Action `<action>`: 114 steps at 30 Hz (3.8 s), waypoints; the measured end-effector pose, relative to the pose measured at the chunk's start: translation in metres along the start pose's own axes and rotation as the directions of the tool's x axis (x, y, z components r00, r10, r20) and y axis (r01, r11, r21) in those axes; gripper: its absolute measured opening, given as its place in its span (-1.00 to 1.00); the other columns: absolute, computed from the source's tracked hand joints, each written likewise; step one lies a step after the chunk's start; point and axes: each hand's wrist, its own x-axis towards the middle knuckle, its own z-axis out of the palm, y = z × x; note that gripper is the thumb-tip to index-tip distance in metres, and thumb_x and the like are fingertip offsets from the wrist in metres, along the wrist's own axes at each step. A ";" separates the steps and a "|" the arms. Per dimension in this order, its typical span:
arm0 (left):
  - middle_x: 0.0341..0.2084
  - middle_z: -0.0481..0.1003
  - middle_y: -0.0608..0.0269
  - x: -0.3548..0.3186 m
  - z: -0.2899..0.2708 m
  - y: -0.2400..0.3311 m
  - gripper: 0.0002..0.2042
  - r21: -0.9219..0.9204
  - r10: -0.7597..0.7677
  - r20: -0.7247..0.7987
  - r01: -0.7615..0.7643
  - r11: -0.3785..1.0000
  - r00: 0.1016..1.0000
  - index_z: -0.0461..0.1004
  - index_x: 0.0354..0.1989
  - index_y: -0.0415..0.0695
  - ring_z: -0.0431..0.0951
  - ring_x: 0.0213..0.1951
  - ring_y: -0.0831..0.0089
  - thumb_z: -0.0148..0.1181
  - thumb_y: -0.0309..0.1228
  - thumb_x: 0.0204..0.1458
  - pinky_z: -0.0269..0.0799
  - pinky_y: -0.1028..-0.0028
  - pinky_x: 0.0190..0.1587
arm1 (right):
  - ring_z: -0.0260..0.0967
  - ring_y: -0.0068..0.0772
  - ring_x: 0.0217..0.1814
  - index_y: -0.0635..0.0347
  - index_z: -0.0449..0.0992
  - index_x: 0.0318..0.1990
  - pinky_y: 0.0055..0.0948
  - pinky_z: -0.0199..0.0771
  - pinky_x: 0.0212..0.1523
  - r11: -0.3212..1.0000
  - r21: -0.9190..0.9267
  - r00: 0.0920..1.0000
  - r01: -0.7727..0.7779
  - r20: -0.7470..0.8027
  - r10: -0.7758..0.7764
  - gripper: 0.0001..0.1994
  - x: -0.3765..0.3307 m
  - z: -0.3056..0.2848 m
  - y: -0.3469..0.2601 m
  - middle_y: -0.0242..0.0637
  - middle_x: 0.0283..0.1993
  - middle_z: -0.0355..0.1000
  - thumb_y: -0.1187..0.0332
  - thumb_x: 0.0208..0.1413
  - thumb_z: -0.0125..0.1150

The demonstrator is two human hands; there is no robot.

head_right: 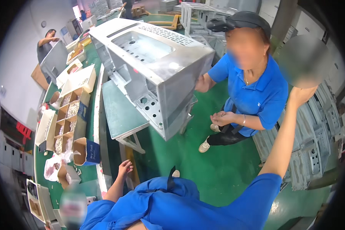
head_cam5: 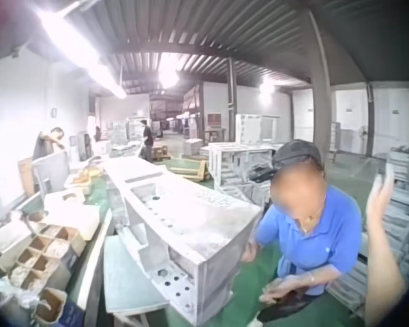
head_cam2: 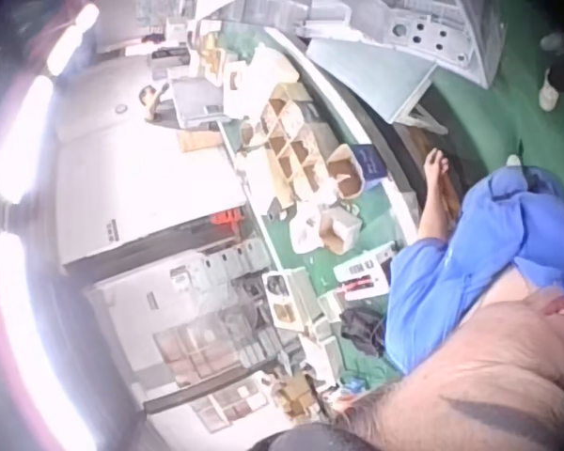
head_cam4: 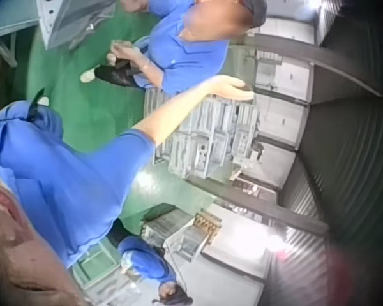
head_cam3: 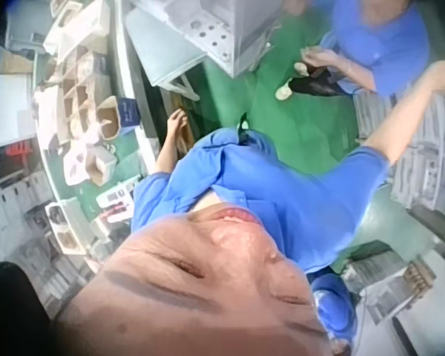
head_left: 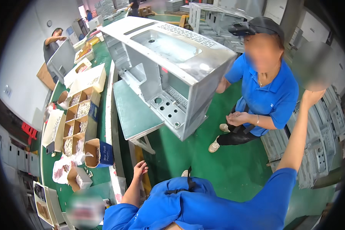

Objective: Collaborate with a colleague to assemble metal computer or server cabinets, including positioning panels and inserting fasteners.

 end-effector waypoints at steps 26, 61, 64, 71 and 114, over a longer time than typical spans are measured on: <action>-0.62 0.36 0.27 -0.060 -0.100 -0.137 -0.72 -0.039 -0.101 0.075 0.104 0.994 0.992 0.30 -0.15 -0.28 0.26 -0.72 0.62 0.07 -0.50 -0.08 0.19 0.63 -0.68 | 0.34 -0.43 -0.32 0.18 0.34 -0.15 -0.48 0.35 -0.31 0.498 -0.787 -0.782 -0.365 0.549 0.294 -0.70 -0.478 -0.322 -0.074 -0.30 -0.25 0.37 0.21 0.00 -0.06; -0.51 0.45 0.28 -0.121 -0.138 0.158 -0.78 0.150 0.428 -0.644 -0.445 0.883 0.633 0.40 -0.24 -0.23 0.42 -0.51 0.64 0.03 -0.42 -0.06 0.33 0.62 -0.45 | 0.27 -0.56 -0.58 0.29 0.35 -0.29 -0.67 0.21 -0.63 0.843 -0.281 -0.858 -0.459 0.386 -0.338 -0.80 -0.607 -0.144 -0.198 -0.27 -0.48 0.35 0.33 0.03 -0.04; -0.56 0.44 0.31 -0.099 -0.238 0.198 -0.79 0.207 0.497 -0.756 -0.564 0.799 0.426 0.41 -0.30 -0.26 0.42 -0.55 0.61 0.06 -0.40 -0.09 0.33 0.62 -0.49 | 0.25 -0.57 -0.61 0.29 0.34 -0.33 -0.66 0.19 -0.68 0.847 -0.295 -0.867 -0.442 0.383 -0.318 -0.82 -0.605 -0.143 -0.203 -0.29 -0.50 0.34 0.33 0.03 -0.03; -0.65 0.43 0.15 0.027 -0.536 0.203 -0.80 0.769 0.648 -0.636 0.411 0.489 0.419 0.44 -0.49 -0.24 0.44 -0.54 0.31 -0.01 -0.36 -0.16 0.34 0.31 -0.50 | 0.29 -0.49 -0.59 0.29 0.38 -0.40 -0.56 0.23 -0.67 0.809 -0.493 -0.857 -0.319 0.515 -0.024 -0.82 -0.574 -0.181 -0.218 -0.23 -0.56 0.36 0.33 -0.01 -0.02; -0.43 0.44 0.26 -0.090 0.127 0.098 -0.83 -0.310 0.238 0.256 -0.154 0.938 0.937 0.36 -0.31 -0.23 0.45 -0.43 0.55 0.11 -0.50 -0.11 0.37 0.58 -0.40 | 0.19 -0.52 -0.09 0.27 0.21 0.00 -0.54 0.24 -0.09 -0.180 -0.416 -0.367 -0.891 0.896 -0.251 -0.66 -0.383 -0.234 -0.307 -0.29 -0.09 0.23 0.35 0.07 -0.07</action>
